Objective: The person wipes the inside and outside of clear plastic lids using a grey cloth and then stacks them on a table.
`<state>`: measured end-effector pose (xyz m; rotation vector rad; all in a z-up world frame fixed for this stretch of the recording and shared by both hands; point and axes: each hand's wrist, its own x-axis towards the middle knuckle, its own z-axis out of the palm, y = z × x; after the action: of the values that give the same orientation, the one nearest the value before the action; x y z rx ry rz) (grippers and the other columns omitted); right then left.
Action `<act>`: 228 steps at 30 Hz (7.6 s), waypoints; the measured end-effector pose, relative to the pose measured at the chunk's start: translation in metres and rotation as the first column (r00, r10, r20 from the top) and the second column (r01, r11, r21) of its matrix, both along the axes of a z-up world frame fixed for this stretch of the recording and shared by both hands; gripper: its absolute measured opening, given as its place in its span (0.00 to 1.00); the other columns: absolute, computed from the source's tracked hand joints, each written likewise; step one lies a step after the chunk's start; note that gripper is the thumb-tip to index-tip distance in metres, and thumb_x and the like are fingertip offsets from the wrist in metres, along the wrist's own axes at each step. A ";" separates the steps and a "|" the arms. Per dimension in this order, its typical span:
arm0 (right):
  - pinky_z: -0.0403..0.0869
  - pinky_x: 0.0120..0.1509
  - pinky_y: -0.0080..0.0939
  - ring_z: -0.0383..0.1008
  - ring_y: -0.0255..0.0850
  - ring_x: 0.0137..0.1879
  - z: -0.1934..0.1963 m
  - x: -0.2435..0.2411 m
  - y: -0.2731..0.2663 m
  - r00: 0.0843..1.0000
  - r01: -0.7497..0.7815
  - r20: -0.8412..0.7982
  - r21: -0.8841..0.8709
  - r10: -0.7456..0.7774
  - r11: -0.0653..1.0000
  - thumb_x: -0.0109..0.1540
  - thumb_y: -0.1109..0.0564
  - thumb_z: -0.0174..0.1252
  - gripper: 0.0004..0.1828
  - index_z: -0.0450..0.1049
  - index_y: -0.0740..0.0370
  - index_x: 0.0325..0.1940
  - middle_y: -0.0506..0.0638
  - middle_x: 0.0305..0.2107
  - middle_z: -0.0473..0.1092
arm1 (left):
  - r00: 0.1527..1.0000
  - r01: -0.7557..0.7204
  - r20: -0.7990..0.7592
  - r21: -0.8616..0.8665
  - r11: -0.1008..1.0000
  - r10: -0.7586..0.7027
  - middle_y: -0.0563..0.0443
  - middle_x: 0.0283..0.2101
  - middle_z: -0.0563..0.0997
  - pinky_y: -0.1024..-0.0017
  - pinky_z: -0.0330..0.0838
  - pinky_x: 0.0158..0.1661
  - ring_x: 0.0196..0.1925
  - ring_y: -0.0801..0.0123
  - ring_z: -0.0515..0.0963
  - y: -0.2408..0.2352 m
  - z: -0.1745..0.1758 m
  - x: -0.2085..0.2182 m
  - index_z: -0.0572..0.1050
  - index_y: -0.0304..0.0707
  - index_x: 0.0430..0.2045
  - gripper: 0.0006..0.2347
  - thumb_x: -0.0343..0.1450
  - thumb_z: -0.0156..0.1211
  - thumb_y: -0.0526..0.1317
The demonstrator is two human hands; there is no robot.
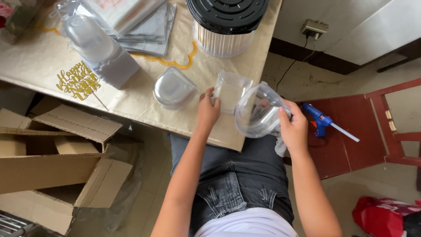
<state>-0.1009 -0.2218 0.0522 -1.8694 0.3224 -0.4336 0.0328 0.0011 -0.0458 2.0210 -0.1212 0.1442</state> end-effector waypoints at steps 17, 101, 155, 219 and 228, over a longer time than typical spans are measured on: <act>0.73 0.46 0.49 0.78 0.51 0.43 -0.030 0.077 0.034 0.847 -0.204 -0.531 -0.356 -0.018 0.912 0.63 0.52 0.57 0.16 0.76 0.54 0.54 0.55 0.36 0.77 | 0.921 0.048 -0.371 -0.188 0.981 -0.116 0.41 0.41 0.79 0.64 0.76 0.27 0.26 0.56 0.82 0.026 0.039 -0.024 0.78 0.35 0.51 0.13 0.73 0.56 0.36; 0.72 0.50 0.34 0.70 0.32 0.42 -0.107 0.094 -0.010 0.980 -0.169 -0.097 0.046 0.173 0.985 0.66 0.53 0.66 0.11 0.80 0.60 0.49 0.43 0.33 0.72 | 0.982 0.143 -0.189 0.656 0.741 -0.022 0.37 0.40 0.83 0.52 0.78 0.42 0.44 0.43 0.83 -0.017 0.013 0.032 0.78 0.35 0.40 0.09 0.70 0.53 0.31; 0.75 0.47 0.59 0.79 0.58 0.46 -0.075 0.117 0.042 0.705 -0.498 -0.700 -0.599 -0.108 0.627 0.68 0.46 0.52 0.15 0.76 0.57 0.48 0.59 0.37 0.78 | 0.967 0.161 -0.236 0.291 0.943 -0.092 0.38 0.29 0.83 0.56 0.76 0.37 0.35 0.46 0.83 -0.001 0.017 0.030 0.83 0.39 0.36 0.10 0.70 0.62 0.46; 0.67 0.49 0.29 0.66 0.27 0.42 0.003 0.017 0.073 0.950 -0.285 -0.007 0.396 0.313 0.873 0.72 0.58 0.54 0.11 0.77 0.71 0.46 0.42 0.36 0.72 | 0.810 0.247 -0.150 -0.789 0.562 -0.566 0.43 0.65 0.69 0.67 0.63 0.64 0.67 0.61 0.68 0.023 0.063 -0.054 0.53 0.42 0.74 0.39 0.66 0.65 0.44; 0.67 0.51 0.28 0.66 0.28 0.44 0.015 0.003 0.071 0.963 -0.256 0.024 0.390 0.268 0.885 0.72 0.60 0.53 0.10 0.76 0.71 0.44 0.43 0.37 0.71 | 0.785 0.265 -0.141 -0.803 0.533 -0.603 0.41 0.64 0.71 0.70 0.64 0.63 0.65 0.62 0.69 0.019 0.068 -0.061 0.55 0.41 0.74 0.38 0.67 0.65 0.42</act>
<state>-0.0984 -0.1512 0.0669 -1.4995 0.1560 -0.1401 -0.0283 0.0196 0.0217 1.0699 -0.2673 -0.5027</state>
